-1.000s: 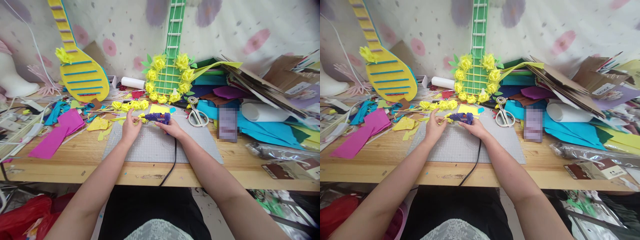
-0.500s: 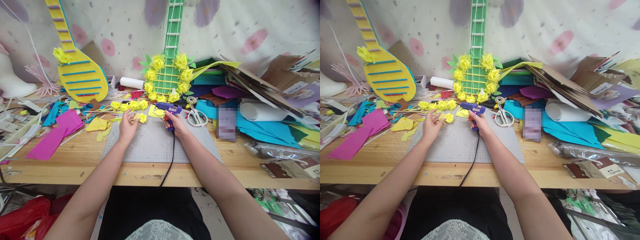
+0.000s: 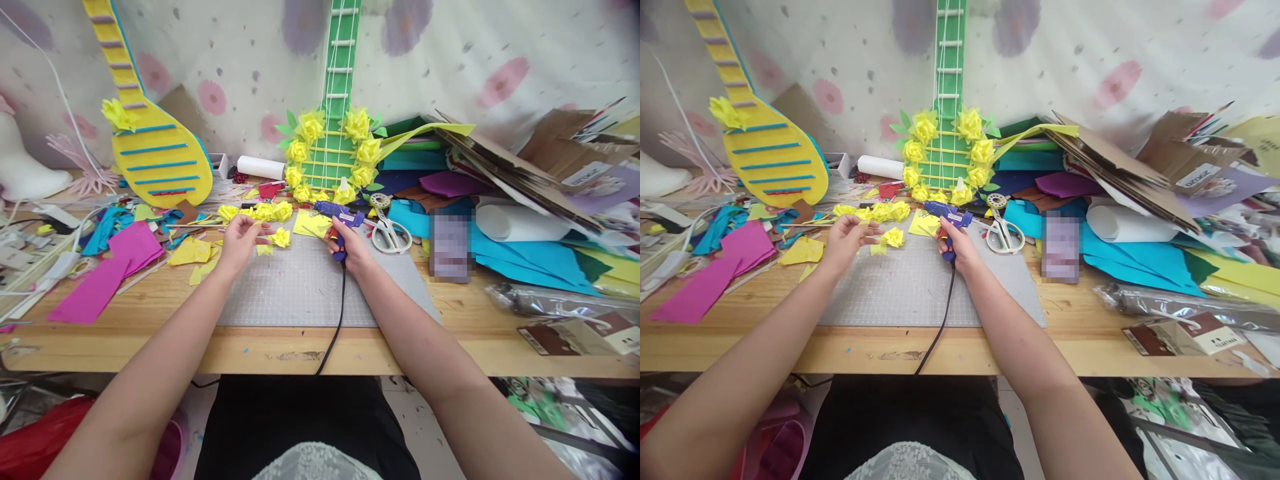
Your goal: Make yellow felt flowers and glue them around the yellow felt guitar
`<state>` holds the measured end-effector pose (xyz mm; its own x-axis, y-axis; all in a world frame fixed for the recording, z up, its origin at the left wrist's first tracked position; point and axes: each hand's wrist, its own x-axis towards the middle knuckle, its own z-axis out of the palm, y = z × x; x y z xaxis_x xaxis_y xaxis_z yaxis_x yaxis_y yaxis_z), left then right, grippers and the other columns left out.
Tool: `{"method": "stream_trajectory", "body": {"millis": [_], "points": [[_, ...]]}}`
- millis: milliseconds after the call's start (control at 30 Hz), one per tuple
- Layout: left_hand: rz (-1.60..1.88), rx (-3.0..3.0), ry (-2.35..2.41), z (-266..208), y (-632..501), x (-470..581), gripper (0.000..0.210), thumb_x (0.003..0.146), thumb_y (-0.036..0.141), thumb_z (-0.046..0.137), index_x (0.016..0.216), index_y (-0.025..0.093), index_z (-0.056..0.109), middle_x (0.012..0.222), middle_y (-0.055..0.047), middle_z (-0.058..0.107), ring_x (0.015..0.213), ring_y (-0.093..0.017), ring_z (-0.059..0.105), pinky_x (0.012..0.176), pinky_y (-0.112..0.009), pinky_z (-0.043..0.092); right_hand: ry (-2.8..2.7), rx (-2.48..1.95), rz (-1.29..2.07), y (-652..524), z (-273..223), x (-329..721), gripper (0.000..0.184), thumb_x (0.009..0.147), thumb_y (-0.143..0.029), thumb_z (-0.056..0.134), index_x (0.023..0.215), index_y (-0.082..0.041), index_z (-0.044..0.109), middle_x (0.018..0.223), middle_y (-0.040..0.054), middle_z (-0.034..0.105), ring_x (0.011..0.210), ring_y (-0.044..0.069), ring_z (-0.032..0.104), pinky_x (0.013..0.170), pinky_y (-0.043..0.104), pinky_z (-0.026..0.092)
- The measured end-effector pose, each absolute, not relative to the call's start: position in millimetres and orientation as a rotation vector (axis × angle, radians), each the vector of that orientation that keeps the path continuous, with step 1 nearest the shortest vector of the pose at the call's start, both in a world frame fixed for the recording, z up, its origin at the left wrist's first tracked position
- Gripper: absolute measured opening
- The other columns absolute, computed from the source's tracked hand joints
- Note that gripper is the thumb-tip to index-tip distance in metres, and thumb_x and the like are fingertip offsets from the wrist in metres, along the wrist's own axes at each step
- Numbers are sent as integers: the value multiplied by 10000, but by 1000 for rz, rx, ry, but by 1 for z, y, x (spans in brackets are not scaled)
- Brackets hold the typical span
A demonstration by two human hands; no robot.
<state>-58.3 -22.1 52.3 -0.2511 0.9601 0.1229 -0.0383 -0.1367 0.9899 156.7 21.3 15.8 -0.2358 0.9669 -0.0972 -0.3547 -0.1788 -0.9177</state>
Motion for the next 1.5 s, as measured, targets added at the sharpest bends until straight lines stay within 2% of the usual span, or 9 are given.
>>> {"method": "stream_trajectory", "body": {"millis": [200,400,567,767,933,1067,1167,1300,1500], "points": [[1345,1376,1396,52,-22,-65,234,660,257,623,725,187,410,656,29,529,566,-107,581,458,-235,496,-991,-914,1622,22,15,156,402,640,-567,636,641,-177,537,571,-37,543,349,21,328,375,196,347],[1132,1957,1637,45,-21,-73,55,671,218,590,698,181,559,783,-34,592,741,-153,571,572,-246,489,-957,-878,1644,22,16,156,381,639,-536,655,627,-171,548,559,-39,545,343,17,333,367,193,345],[987,2130,1695,42,-19,-73,119,686,236,565,786,198,618,873,-40,632,737,-160,579,569,-245,459,-951,-856,1653,21,17,156,378,631,-524,667,621,-165,550,521,-49,514,340,18,331,360,188,335],[1064,1920,1764,39,-7,-69,58,683,213,551,707,189,598,750,-32,632,708,-163,575,600,-261,460,-968,-880,1643,20,18,156,380,629,-526,671,618,-168,544,538,-38,531,346,20,336,364,189,340],[1168,1730,1771,38,-9,-71,204,679,222,590,881,191,573,695,4,605,652,-143,573,575,-257,464,-1155,-839,1642,17,17,158,345,682,-503,638,657,-164,579,663,-9,600,362,25,382,375,205,342],[1249,2174,1908,34,-24,-71,87,751,186,533,802,188,603,817,-34,650,798,-167,592,688,-287,462,-1327,-859,1640,14,18,159,338,691,-495,632,692,-158,602,743,9,627,373,27,412,361,208,305],[1271,2655,1824,26,-31,-73,124,789,167,505,730,196,610,828,-32,667,845,-174,585,741,-294,448,-1410,-929,1600,11,25,161,351,688,-509,626,673,-161,584,696,-1,612,376,26,412,352,201,283],[1295,2934,1748,17,-32,-76,127,796,164,517,748,205,626,830,-20,682,805,-168,594,706,-283,446,-1534,-1025,1536,7,35,164,349,664,-512,647,663,-176,554,626,-16,588,387,32,405,363,195,314],[1201,2985,1693,15,-34,-72,186,820,150,473,739,201,633,853,-14,698,756,-140,620,660,-257,451,-1632,-1122,1495,1,37,161,348,682,-503,639,667,-170,540,571,-25,549,368,35,405,354,189,320]]}}
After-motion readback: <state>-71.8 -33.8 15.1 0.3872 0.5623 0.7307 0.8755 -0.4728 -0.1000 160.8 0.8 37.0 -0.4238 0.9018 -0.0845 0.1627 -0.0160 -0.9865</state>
